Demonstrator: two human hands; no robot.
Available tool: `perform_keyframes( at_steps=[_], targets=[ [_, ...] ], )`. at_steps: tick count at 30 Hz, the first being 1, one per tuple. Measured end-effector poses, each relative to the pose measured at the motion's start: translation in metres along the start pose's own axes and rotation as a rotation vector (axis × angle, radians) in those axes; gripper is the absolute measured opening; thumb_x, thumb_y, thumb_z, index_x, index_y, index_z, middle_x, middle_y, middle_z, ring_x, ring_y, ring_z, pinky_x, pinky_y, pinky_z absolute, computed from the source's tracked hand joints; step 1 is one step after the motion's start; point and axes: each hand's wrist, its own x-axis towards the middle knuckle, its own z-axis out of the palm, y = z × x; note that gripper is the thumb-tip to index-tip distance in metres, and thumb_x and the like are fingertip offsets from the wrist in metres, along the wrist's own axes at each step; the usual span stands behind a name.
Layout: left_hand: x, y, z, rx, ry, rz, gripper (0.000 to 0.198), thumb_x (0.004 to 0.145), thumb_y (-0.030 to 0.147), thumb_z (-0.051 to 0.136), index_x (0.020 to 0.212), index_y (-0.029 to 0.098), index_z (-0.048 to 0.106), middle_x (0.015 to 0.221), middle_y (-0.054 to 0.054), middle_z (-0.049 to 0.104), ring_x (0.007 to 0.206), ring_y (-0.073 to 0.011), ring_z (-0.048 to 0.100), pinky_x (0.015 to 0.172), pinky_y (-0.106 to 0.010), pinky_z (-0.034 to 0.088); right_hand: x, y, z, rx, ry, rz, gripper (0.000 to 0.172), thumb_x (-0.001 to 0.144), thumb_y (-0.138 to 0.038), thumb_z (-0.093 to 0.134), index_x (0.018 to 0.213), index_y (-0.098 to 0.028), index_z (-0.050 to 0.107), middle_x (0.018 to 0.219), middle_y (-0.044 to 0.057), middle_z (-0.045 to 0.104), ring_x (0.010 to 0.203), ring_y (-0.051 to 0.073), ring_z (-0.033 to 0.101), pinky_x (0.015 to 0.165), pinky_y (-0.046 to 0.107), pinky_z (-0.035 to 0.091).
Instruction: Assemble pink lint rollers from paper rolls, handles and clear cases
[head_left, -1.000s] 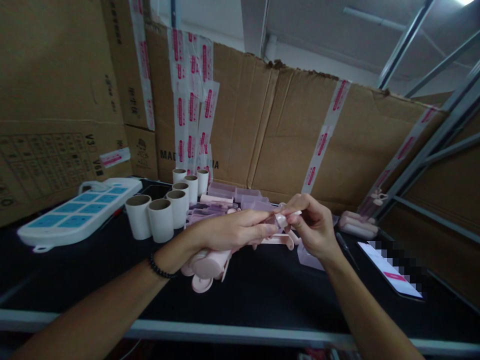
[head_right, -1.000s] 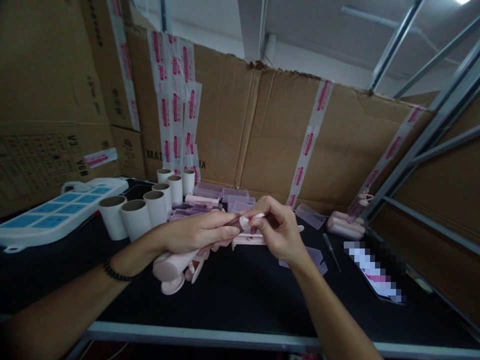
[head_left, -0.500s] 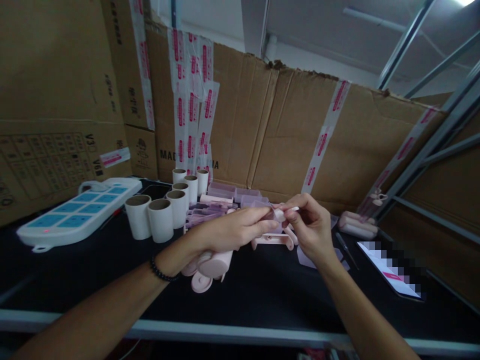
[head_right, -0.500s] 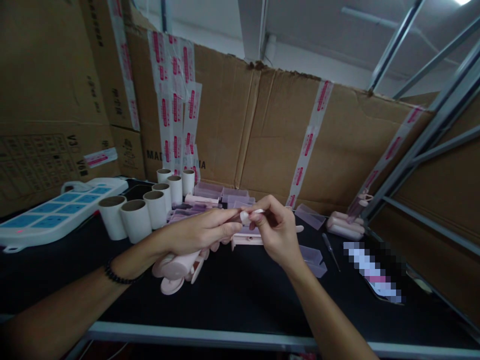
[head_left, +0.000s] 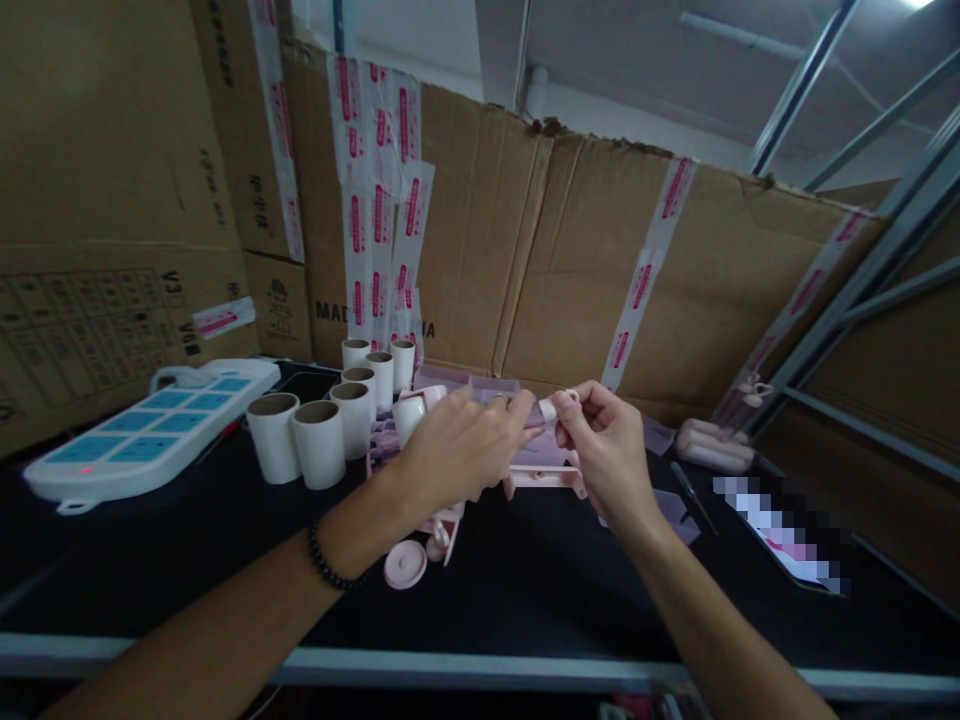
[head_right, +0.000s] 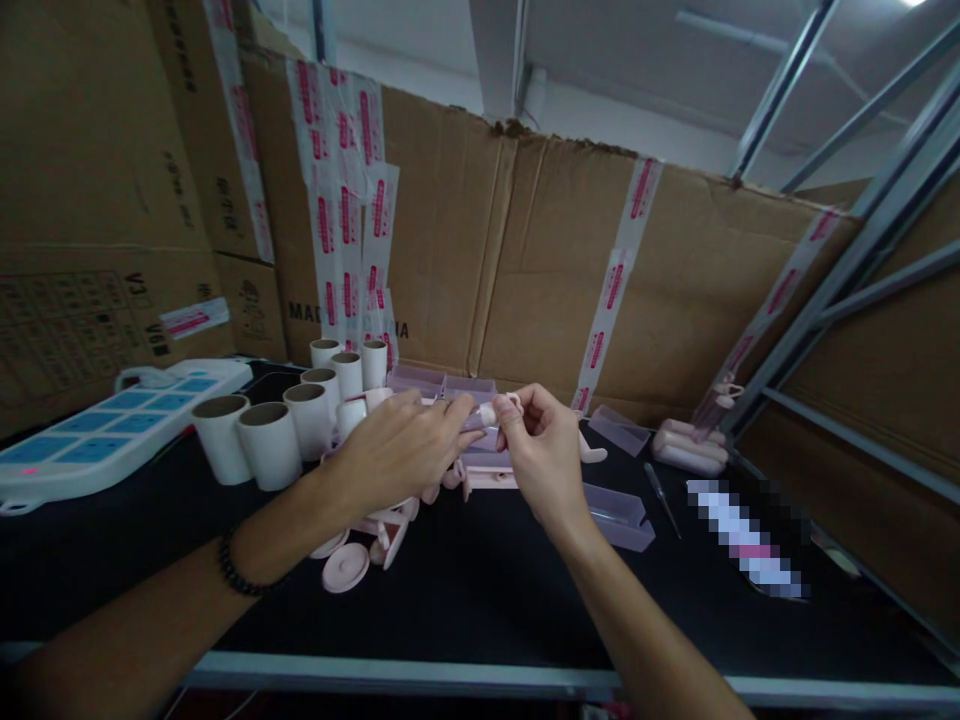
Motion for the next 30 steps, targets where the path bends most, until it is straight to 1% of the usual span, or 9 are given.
perform_keyframes(
  at_steps=[5,14,17,21,23,26,30],
  targets=[
    [0.001,0.003,0.003,0.045,0.033,0.005,0.032,0.108,0.04,0.036,0.107,0.015,0.055,0.087,-0.011,0.073,0.072,-0.0283,0.071,0.069,-0.039,0.043,0.001,0.0,-0.001,0.0,0.032,0.028,0.034,0.089,-0.048,0.072,0.076,-0.019,0.06,0.058,-0.004,0.056,0.052,0.01,0.051,0.052,0.023,0.039],
    [0.002,0.006,0.004,0.071,0.037,0.006,0.031,0.108,0.039,0.034,0.106,0.016,0.056,0.085,-0.01,0.071,0.069,-0.0277,0.069,0.065,-0.039,0.042,0.002,0.0,0.0,0.063,0.043,0.049,0.034,0.087,-0.045,0.075,0.075,-0.019,0.059,0.058,-0.005,0.056,0.051,0.009,0.051,0.052,0.022,0.04],
    [0.003,0.007,0.004,0.084,0.041,0.006,0.031,0.108,0.039,0.035,0.105,0.016,0.056,0.082,-0.009,0.07,0.068,-0.0279,0.069,0.065,-0.04,0.042,0.002,0.0,-0.001,0.062,0.045,0.058,0.034,0.086,-0.045,0.075,0.074,-0.018,0.059,0.058,-0.004,0.056,0.05,0.009,0.051,0.05,0.022,0.039],
    [0.003,0.007,0.005,0.096,0.049,0.026,0.032,0.109,0.038,0.034,0.103,0.016,0.056,0.084,-0.009,0.071,0.068,-0.0273,0.069,0.066,-0.04,0.042,0.0,0.0,-0.001,0.061,0.079,0.077,0.035,0.085,-0.046,0.076,0.072,-0.018,0.059,0.055,-0.005,0.055,0.047,0.009,0.049,0.046,0.021,0.036],
    [0.003,0.007,0.005,0.103,0.055,0.025,0.032,0.108,0.038,0.034,0.103,0.015,0.056,0.083,-0.009,0.071,0.067,-0.027,0.069,0.067,-0.039,0.043,0.0,-0.001,0.0,0.074,0.079,0.077,0.034,0.086,-0.046,0.075,0.073,-0.018,0.059,0.056,-0.004,0.056,0.047,0.009,0.05,0.047,0.021,0.037],
    [0.004,0.008,0.005,0.094,0.064,-0.001,0.03,0.108,0.039,0.037,0.103,0.016,0.056,0.081,-0.009,0.07,0.068,-0.0281,0.07,0.066,-0.039,0.045,0.0,-0.003,0.002,0.073,0.078,0.044,0.031,0.089,-0.044,0.072,0.076,-0.018,0.061,0.059,-0.003,0.059,0.051,0.01,0.054,0.05,0.022,0.04],
    [0.005,0.011,0.001,0.027,0.039,-0.081,0.033,0.107,0.043,0.037,0.103,0.016,0.055,0.078,-0.01,0.07,0.069,-0.0312,0.07,0.063,-0.039,0.046,0.001,-0.003,0.005,0.066,0.089,-0.003,0.026,0.091,-0.041,0.07,0.08,-0.019,0.064,0.061,-0.004,0.058,0.054,0.01,0.053,0.052,0.022,0.041]
  ],
)
